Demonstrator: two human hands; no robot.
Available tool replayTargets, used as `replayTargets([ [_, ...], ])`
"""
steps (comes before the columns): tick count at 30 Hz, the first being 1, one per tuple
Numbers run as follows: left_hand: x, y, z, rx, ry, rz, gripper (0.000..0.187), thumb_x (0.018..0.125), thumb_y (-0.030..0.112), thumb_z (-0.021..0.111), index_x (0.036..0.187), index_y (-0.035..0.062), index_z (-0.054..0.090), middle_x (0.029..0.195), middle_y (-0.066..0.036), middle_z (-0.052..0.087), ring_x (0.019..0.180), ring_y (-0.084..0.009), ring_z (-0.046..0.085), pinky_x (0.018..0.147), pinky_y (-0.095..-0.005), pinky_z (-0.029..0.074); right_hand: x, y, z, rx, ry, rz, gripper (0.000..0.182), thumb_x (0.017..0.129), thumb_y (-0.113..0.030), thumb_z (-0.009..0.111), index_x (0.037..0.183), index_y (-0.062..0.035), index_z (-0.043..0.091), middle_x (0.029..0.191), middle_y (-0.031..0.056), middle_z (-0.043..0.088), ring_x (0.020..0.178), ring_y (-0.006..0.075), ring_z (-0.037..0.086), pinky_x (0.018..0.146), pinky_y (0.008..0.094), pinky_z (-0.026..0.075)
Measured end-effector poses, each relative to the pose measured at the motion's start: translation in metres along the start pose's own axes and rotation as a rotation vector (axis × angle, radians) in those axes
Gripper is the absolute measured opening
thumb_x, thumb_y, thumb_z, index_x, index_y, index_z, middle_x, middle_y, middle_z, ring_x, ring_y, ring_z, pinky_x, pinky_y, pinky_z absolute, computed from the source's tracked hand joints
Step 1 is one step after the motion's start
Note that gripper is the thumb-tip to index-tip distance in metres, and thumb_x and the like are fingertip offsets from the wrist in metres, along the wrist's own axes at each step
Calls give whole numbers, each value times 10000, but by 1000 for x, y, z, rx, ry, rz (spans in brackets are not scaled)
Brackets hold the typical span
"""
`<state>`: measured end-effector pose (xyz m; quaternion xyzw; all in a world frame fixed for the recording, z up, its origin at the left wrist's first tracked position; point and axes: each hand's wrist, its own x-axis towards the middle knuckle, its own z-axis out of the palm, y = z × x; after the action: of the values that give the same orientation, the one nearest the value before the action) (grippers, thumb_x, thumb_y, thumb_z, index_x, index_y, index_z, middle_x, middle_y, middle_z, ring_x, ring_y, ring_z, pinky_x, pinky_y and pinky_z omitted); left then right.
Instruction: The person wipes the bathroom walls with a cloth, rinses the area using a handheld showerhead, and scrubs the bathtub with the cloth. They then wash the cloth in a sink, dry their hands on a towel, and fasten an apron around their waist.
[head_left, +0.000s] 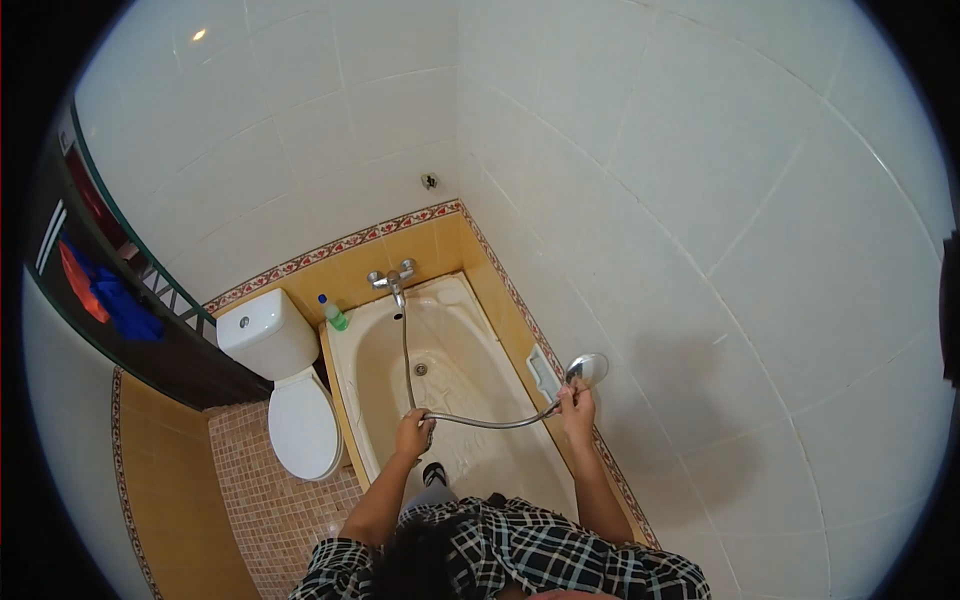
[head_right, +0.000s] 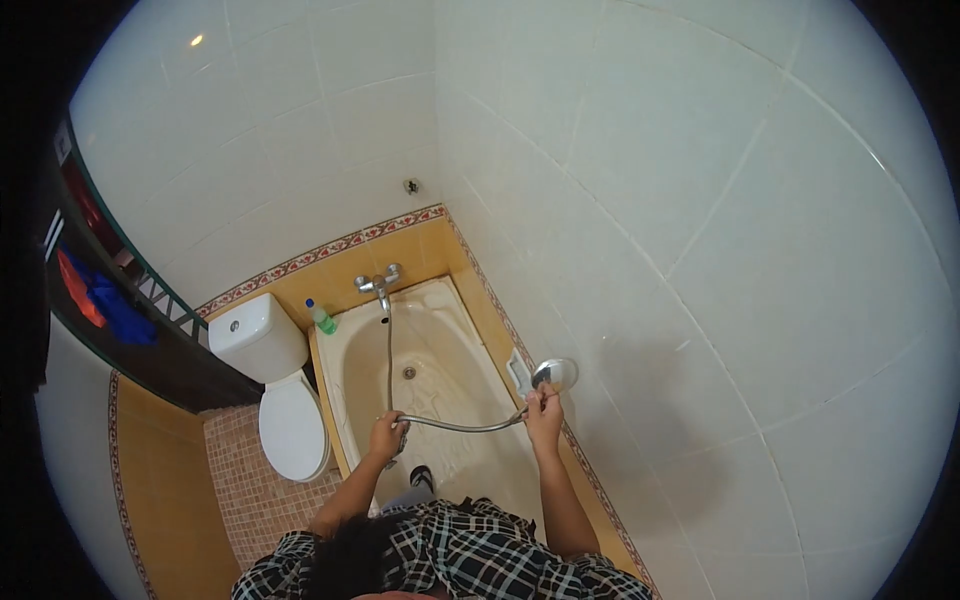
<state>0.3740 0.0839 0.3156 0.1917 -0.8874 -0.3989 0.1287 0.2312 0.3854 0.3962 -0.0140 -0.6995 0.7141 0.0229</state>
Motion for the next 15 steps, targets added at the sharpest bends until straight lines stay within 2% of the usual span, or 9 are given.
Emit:
replayTargets([
  [4, -4, -4, -2, -62, 0, -25, 164, 782, 46, 656, 944, 27, 639, 934, -151, 650, 891, -320, 624, 790, -382, 480, -11, 21, 3, -34, -14, 52, 234, 899, -97, 566, 1092, 35, 553, 762, 28, 538, 579, 81, 525, 490, 224, 492],
  [6, 0, -5, -5, -42, 27, 58, 171, 771, 64, 669, 940, 45, 646, 937, -134, 648, 894, -316, 620, 782, -379, 482, -18, 26, 6, -6, -20, 83, 223, 899, -96, 563, 1082, 32, 555, 762, 28, 535, 577, 80, 524, 487, 223, 491],
  [9, 11, -5, -12, -20, 27, 105, 181, 764, 72, 677, 942, 58, 652, 945, -121, 649, 902, -314, 618, 781, -375, 485, -28, 29, 10, -40, -14, 116, 356, 917, -117, 559, 1229, 37, 484, 840, 23, 533, 631, 74, 525, 511, 216, 476],
  [12, 18, -6, -13, -52, 6, 116, 186, 767, 80, 674, 952, 64, 656, 951, -117, 651, 903, -314, 619, 783, -376, 485, -31, 29, 14, -54, -16, 139, 296, 917, -107, 551, 1175, 30, 512, 836, 16, 535, 654, 71, 534, 518, 217, 484],
  [15, 23, -8, -15, -80, -16, 129, 184, 775, 96, 670, 956, 66, 658, 949, -118, 652, 902, -315, 619, 782, -377, 485, -31, 11, 20, -47, 73, 99, 227, 894, -96, 557, 1079, 34, 547, 814, 37, 535, 665, 79, 542, 522, 222, 500],
])
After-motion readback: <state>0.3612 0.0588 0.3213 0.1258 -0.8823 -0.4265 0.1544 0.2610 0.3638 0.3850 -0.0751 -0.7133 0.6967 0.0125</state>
